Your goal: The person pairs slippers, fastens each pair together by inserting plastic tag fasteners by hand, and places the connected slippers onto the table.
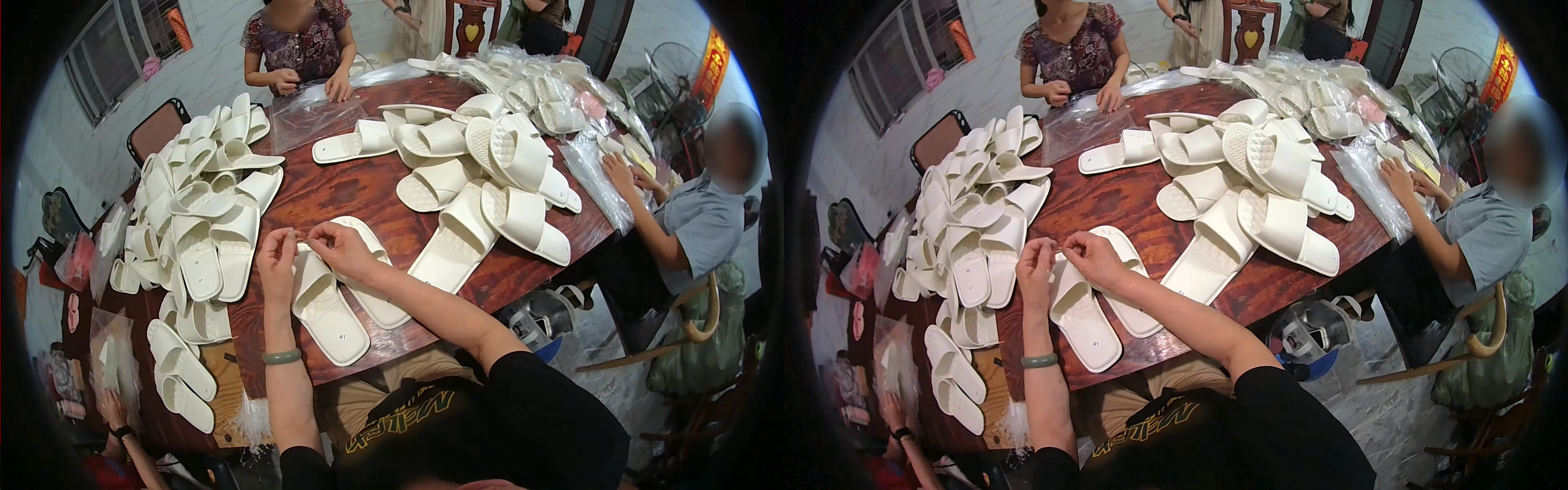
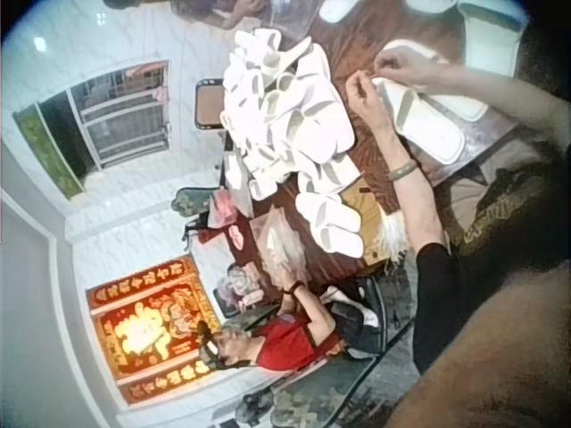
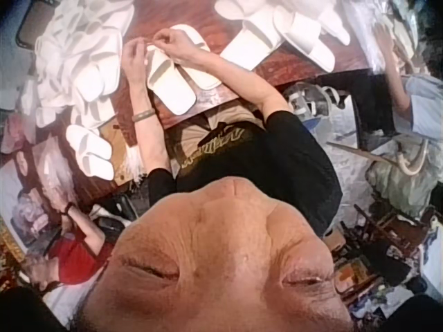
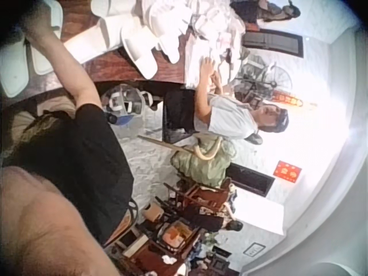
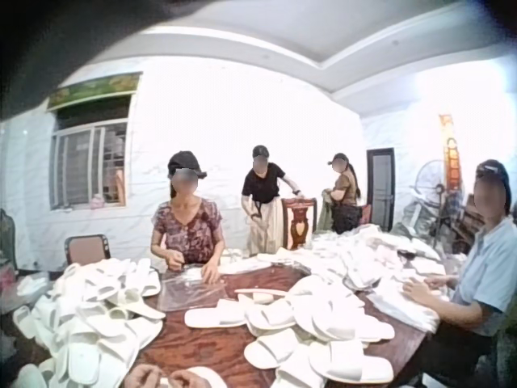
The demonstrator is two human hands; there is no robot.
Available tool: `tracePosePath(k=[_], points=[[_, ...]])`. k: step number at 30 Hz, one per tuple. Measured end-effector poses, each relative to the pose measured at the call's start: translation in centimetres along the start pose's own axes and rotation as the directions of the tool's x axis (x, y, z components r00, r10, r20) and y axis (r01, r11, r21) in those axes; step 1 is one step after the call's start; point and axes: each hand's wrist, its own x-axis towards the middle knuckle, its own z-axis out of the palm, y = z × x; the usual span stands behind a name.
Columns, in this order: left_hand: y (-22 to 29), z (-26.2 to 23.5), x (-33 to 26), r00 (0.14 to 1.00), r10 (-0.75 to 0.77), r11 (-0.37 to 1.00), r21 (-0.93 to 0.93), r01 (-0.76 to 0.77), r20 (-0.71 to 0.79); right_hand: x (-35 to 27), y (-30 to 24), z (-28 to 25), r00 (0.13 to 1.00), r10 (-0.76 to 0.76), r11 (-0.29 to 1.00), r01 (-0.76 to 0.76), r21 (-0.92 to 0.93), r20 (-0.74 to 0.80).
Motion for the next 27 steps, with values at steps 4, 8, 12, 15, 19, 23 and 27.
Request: tracePosePath(k=[4, 8, 12, 15, 19, 23, 27], points=[[0.6, 0.7, -0.2, 0.998, 0.039, 0.993, -0.105, -0.045, -0.056, 0.1, 0.8, 0.1, 0.998, -0.04, 0.999, 0.04, 0.007, -0.053], [0.1, 0.0, -0.3, 0.988, -0.05, 0.962, -0.274, 0.008, -0.149, 0.1, 0.7, 0.4, 0.989, -0.037, 0.978, 0.065, 0.196, -0.143], [-0.9, -0.7, -0.2, 0.991, -0.076, 0.983, -0.178, 0.056, -0.111, 0.2, 0.5, 0.5, 0.995, -0.046, 0.972, 0.065, 0.225, -0.088], [-0.8, -0.5, 0.1, 0.993, -0.023, 0.998, -0.065, 0.016, -0.113, 0.0, -0.1, 0.6, 0.987, -0.071, 0.972, 0.102, 0.213, -0.145], [-0.9, 0.2, 0.5, 0.997, -0.041, 0.985, -0.169, 0.028, -0.071, 0.2, -0.3, 0.2, 0.985, -0.079, 0.961, 0.116, 0.251, -0.154], [-0.8, -0.7, 0.2, 0.993, -0.102, 0.966, -0.242, 0.085, -0.058, -0.1, -0.4, 0.7, 0.991, -0.079, 0.979, 0.098, 0.179, -0.111], [-0.6, -0.3, -0.2, 0.997, -0.064, 0.97, -0.237, 0.053, -0.035, -0.4, 0.0, 0.7, 0.991, -0.062, 0.99, 0.075, 0.117, -0.116]])
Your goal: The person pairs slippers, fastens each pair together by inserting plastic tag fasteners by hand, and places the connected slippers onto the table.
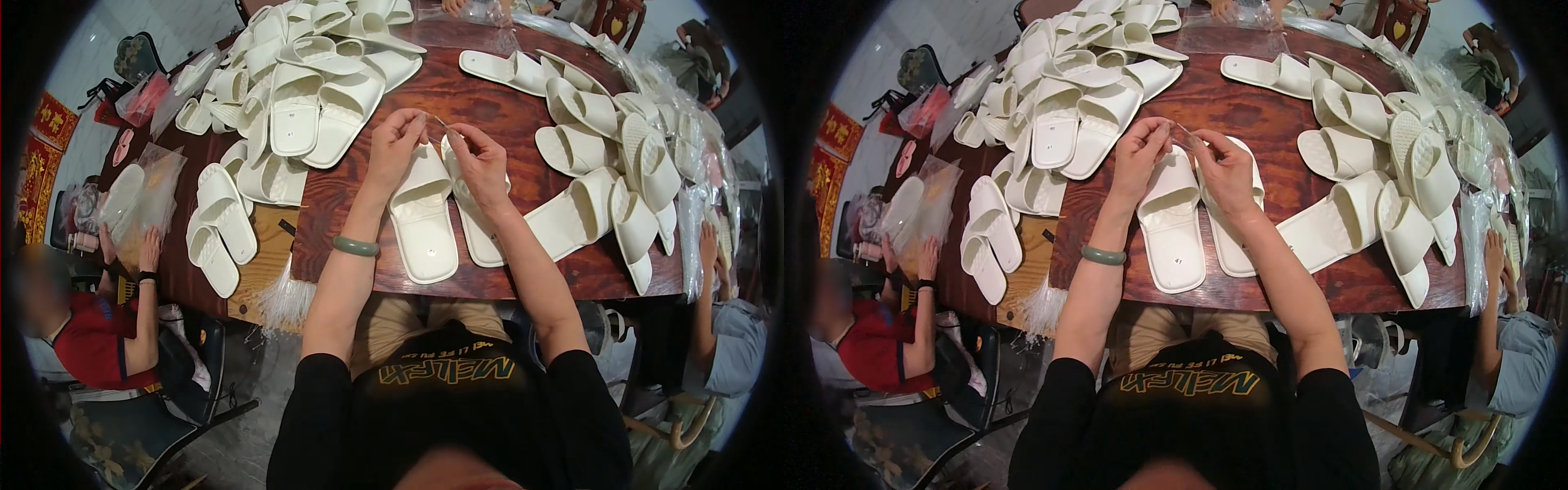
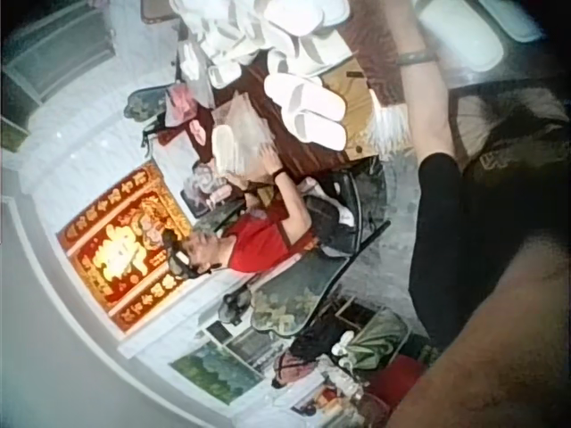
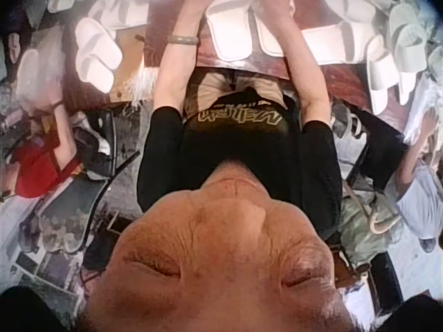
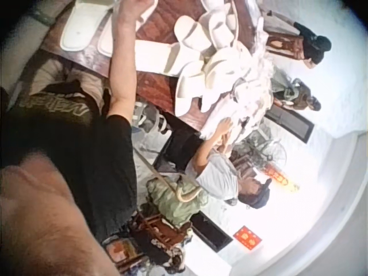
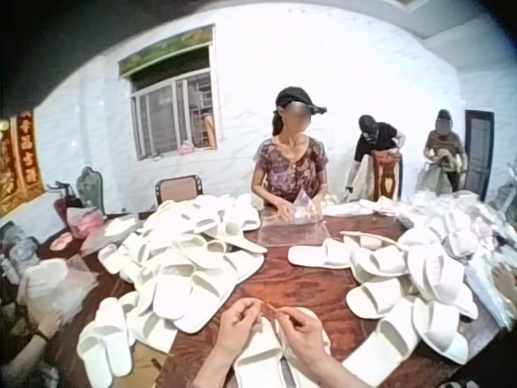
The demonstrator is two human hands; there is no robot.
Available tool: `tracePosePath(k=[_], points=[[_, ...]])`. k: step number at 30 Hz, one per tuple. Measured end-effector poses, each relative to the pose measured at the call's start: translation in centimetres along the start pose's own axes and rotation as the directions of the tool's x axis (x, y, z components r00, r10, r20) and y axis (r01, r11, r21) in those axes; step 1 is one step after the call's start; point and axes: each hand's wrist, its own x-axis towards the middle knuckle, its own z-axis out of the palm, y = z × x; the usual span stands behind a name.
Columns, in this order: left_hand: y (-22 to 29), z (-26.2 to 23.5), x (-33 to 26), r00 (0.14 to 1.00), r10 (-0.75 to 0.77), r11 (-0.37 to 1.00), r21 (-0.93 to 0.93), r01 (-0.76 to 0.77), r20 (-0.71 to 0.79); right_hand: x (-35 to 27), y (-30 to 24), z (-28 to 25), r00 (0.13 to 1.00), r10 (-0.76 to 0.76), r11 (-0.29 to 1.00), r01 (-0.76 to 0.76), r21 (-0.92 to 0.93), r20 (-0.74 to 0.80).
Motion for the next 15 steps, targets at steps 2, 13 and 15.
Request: tracePosePath(k=[2, 13, 15], points=[[0.3, 0.5, -0.1, 1.0, 0.005, 1.0, -0.003, -0.005, 0.002, -0.1, 0.3, -0.3, 1.0, -0.003, 1.0, 0.003, -0.01, 0.01], [0.8, 0.3, 0.2, 0.998, 0.031, 0.994, 0.098, -0.037, 0.055, 0.2, -0.8, -0.2, 0.997, 0.065, 0.998, -0.064, -0.026, 0.05], [0.7, 0.0, -0.3, 0.999, 0.036, 0.989, 0.14, -0.039, 0.029, 0.0, -1.0, 0.6, 0.996, 0.057, 0.998, -0.059, 0.028, 0.07]])
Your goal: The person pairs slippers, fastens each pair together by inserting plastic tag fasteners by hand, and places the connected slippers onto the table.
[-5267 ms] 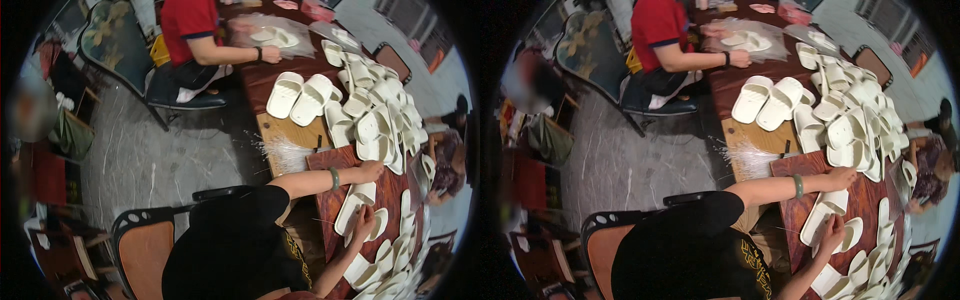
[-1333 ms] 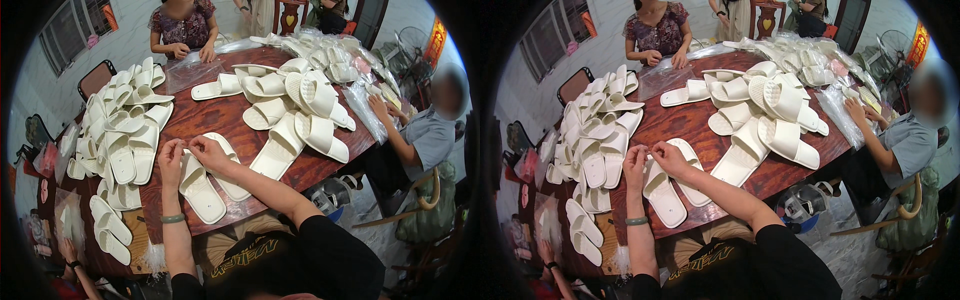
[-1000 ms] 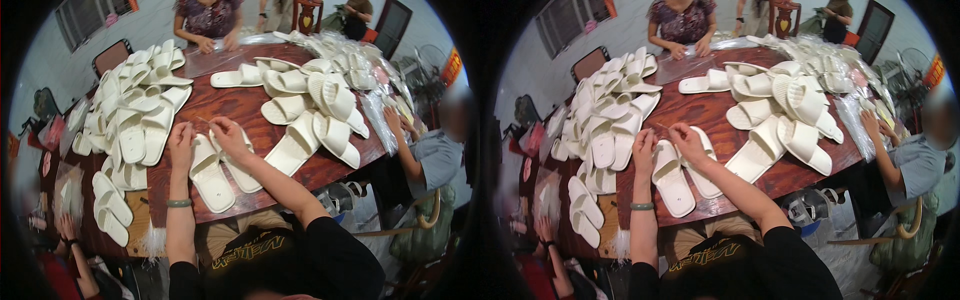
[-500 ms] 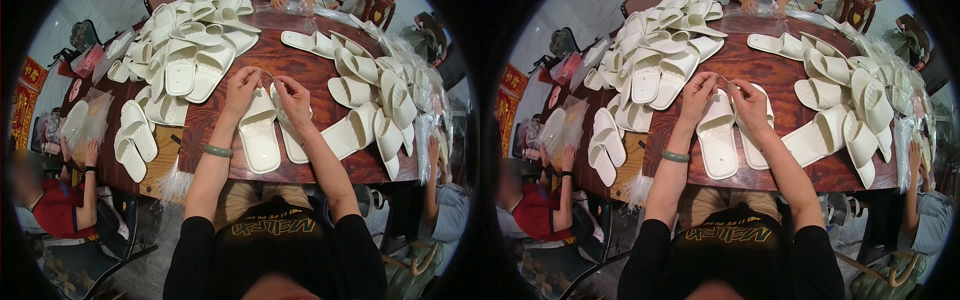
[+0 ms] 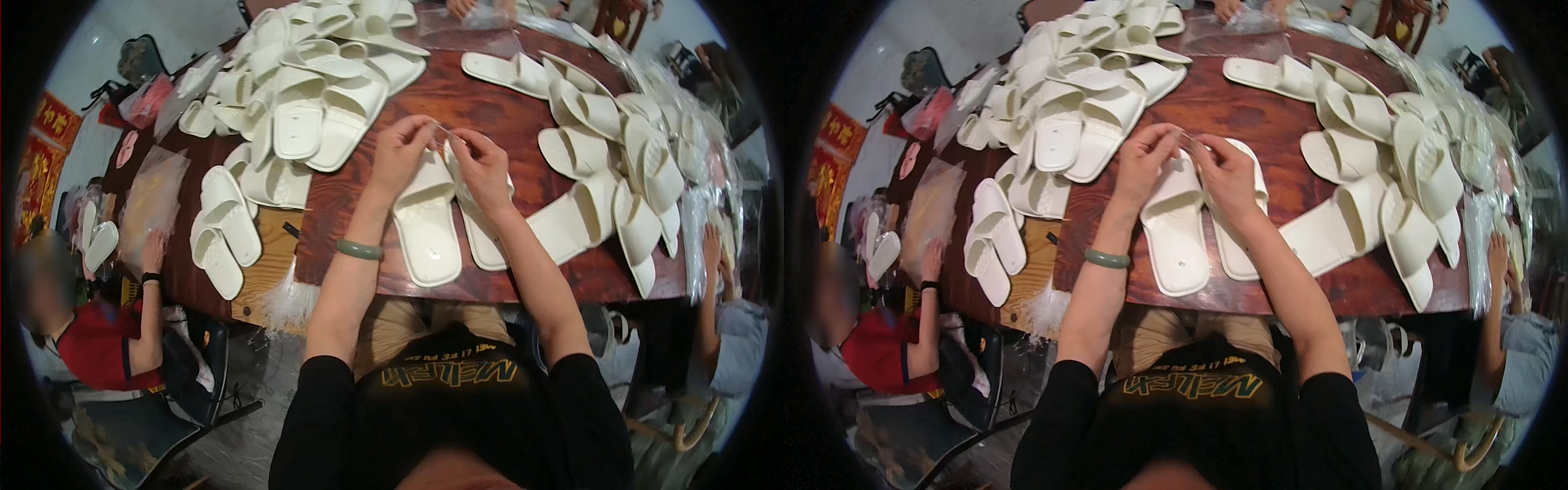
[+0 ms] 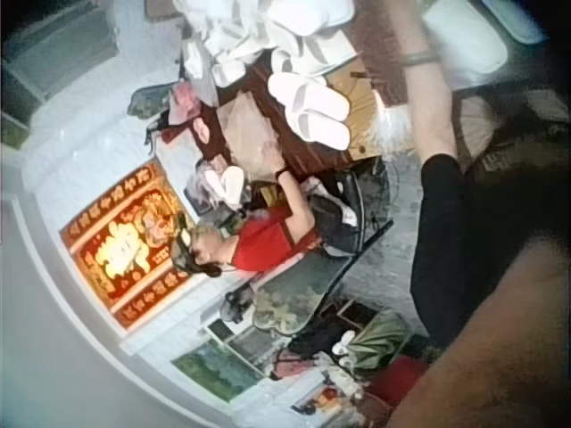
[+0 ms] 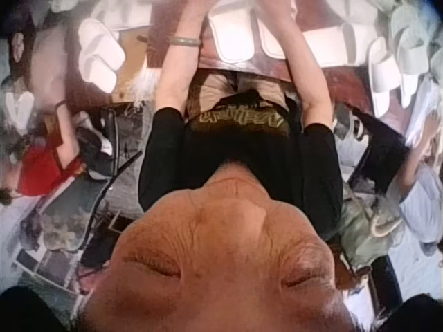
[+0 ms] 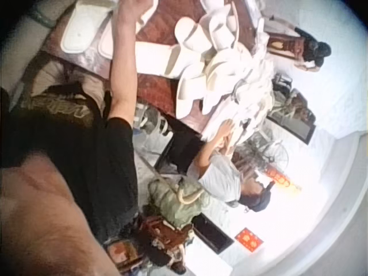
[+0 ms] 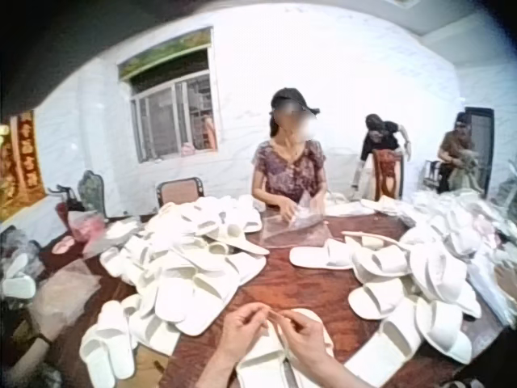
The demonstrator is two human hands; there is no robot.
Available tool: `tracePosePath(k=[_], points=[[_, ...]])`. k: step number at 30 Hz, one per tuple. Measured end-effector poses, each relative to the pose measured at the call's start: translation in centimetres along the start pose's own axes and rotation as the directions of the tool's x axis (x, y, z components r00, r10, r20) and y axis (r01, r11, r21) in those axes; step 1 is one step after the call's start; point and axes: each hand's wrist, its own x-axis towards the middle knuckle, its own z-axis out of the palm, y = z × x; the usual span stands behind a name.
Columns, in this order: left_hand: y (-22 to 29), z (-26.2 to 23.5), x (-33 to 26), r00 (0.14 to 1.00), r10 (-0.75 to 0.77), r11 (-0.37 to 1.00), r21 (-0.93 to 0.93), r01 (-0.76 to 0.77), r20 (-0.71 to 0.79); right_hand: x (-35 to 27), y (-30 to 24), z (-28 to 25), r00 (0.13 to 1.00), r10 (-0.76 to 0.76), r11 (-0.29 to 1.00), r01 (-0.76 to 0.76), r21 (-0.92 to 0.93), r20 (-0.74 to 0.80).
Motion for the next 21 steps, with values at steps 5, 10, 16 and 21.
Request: tracePosePath(k=[5, 10, 16, 21], points=[[0.5, 0.7, -0.1, 1.0, 0.0, 0.999, 0.046, 0.0, 0.005, -0.3, -0.1, -0.7, 0.996, -0.089, 0.989, 0.085, -0.124, -0.028], [0.7, 1.1, 0.0, 0.999, 0.01, 1.0, -0.009, -0.009, 0.043, -0.5, 0.1, -1.2, 0.996, -0.06, 0.993, 0.054, -0.107, -0.06], [1.4, 0.3, -0.2, 0.999, -0.02, 0.992, 0.122, 0.024, -0.027, -0.2, 1.0, 0.0, 0.999, 0.021, 0.999, -0.02, 0.046, -0.037], [0.1, 0.9, 0.3, 0.999, -0.052, 0.999, -0.001, 0.052, 0.004, 0.5, 3.0, -0.7, 0.998, -0.048, 0.999, 0.049, 0.003, -0.035]])
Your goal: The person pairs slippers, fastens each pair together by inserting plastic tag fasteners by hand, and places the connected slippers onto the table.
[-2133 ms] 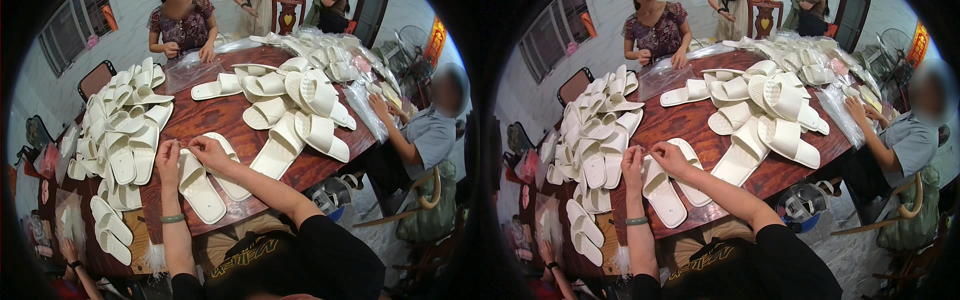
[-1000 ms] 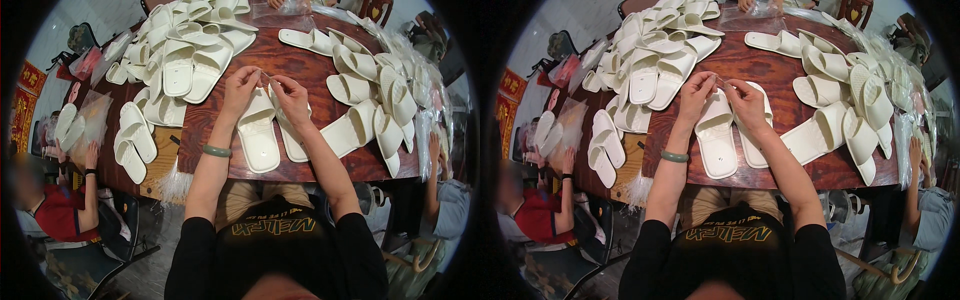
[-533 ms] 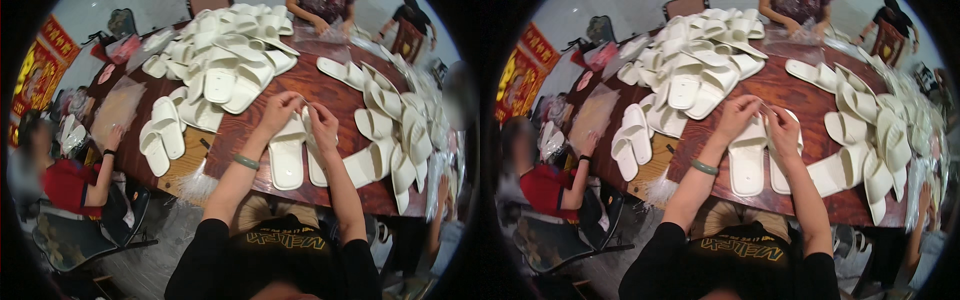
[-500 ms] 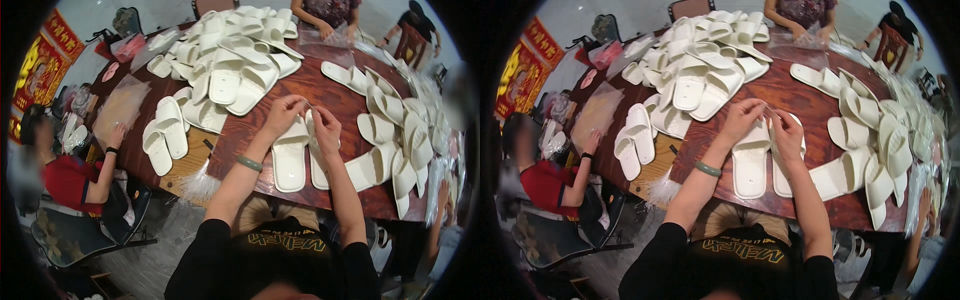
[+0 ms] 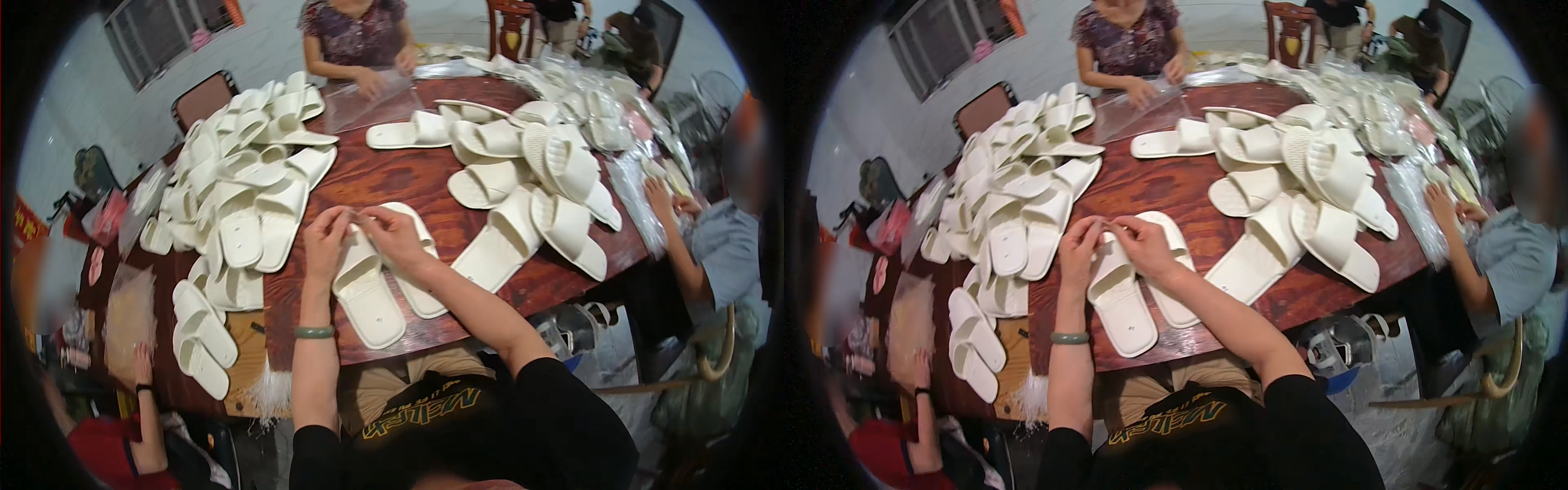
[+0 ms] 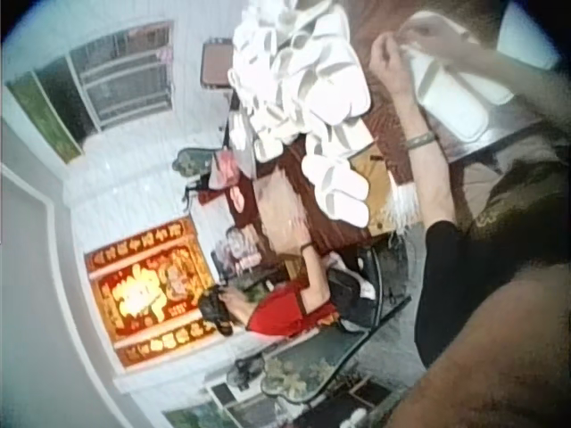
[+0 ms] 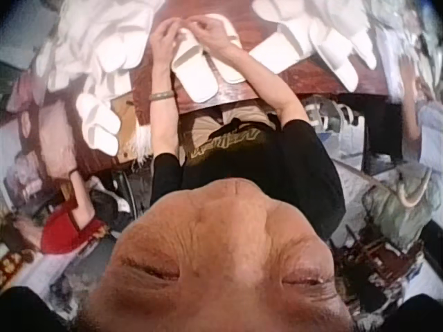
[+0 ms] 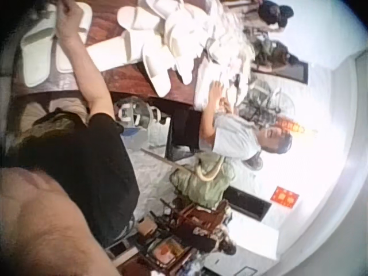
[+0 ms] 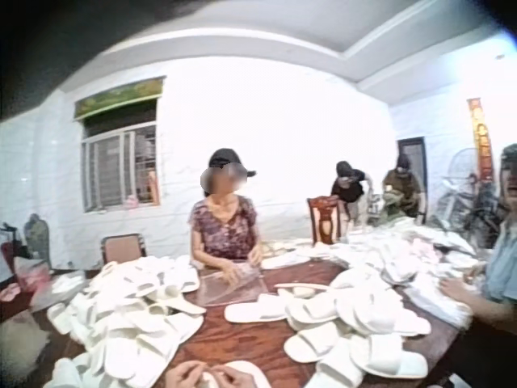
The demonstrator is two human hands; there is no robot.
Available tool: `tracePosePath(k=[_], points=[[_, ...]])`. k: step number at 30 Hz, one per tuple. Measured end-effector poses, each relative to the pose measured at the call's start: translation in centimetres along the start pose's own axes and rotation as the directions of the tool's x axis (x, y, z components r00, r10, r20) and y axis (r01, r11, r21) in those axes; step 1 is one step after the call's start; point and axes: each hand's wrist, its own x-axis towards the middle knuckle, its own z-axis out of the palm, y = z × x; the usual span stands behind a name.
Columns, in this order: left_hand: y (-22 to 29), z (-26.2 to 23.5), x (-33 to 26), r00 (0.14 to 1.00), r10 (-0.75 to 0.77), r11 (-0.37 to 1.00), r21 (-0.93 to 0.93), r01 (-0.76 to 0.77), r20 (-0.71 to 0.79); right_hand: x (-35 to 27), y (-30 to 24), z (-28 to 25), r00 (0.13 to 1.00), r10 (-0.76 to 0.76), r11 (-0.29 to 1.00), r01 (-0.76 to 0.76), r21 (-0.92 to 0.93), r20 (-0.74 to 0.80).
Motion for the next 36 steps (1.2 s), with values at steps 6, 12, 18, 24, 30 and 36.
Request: tracePosePath(k=[6, 12, 18, 24, 30, 36], points=[[0.0, -0.1, -0.1, 1.0, -0.01, 1.0, -0.016, 0.01, 0.013, -0.6, -1.7, -0.2, 0.999, 0.041, 0.997, -0.039, -0.061, 0.02], [1.0, 0.7, -0.1, 0.997, -0.073, 0.993, 0.088, 0.073, 0.007, -0.2, -0.3, -0.4, 0.99, -0.142, 0.988, 0.143, 0.054, -0.014], [0.0, -0.4, -0.3, 1.0, -0.007, 0.999, -0.049, 0.006, -0.006, -0.7, -2.3, -0.2, 0.986, -0.166, 0.983, 0.164, -0.085, -0.018], [-0.2, -0.3, 0.0, 1.0, 0.001, 1.0, 0.015, -0.001, 0.028, -0.5, -2.5, -0.6, 0.998, -0.036, 0.998, 0.038, -0.042, 0.056], [-0.1, -0.3, -0.1, 1.0, -0.016, 0.999, 0.043, 0.015, 0.021, -0.2, -2.1, -0.4, 0.999, -0.042, 0.998, 0.041, -0.044, -0.017], [-0.3, -0.1, 0.0, 1.0, -0.02, 0.999, 0.044, 0.02, 0.006, -0.2, -2.2, -0.7, 0.999, -0.013, 1.0, 0.013, -0.007, 0.045]])
